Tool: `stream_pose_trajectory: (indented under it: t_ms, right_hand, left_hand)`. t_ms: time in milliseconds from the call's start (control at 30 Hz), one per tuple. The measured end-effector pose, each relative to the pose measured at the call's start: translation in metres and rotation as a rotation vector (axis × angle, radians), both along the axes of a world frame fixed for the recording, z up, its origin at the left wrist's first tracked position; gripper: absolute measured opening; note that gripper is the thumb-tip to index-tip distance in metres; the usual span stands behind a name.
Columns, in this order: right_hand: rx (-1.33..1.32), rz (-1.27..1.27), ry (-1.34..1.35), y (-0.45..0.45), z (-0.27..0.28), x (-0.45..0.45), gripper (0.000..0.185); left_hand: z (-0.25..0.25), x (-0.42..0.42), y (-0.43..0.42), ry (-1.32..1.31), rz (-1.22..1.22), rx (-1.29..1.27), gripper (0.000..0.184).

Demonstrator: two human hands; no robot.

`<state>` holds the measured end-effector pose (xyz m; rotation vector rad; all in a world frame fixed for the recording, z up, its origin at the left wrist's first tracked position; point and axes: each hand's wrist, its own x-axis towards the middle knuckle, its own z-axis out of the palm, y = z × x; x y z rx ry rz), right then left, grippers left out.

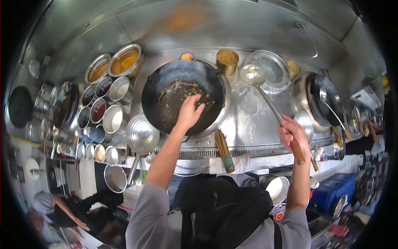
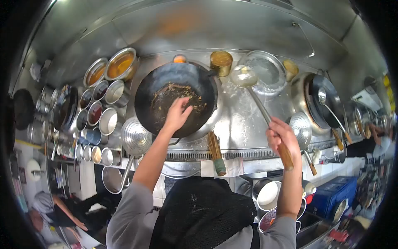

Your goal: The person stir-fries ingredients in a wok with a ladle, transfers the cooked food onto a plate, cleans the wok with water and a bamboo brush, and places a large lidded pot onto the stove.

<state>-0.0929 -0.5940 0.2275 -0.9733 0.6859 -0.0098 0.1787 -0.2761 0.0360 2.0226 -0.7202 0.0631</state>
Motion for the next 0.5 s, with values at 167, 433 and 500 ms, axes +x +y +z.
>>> stream_pose_trajectory:
  t_ms: [167,433,500]
  right_hand:
    - [-0.232,0.223,0.072,0.05,-0.019,0.011,0.063]
    - [-1.404,0.228,0.031,0.002,-0.135,0.036,0.063]
    - [-1.738,0.14,-0.056,-0.056,-0.172,0.046,0.064]
  left_hand:
    - [-0.041,0.039,-0.063,0.325,-0.006,0.098,0.044]
    - [-0.001,-0.035,0.119,-0.116,0.288,0.175,0.037]
    - [-0.019,-0.091,0.212,-0.046,0.609,0.315,0.046]
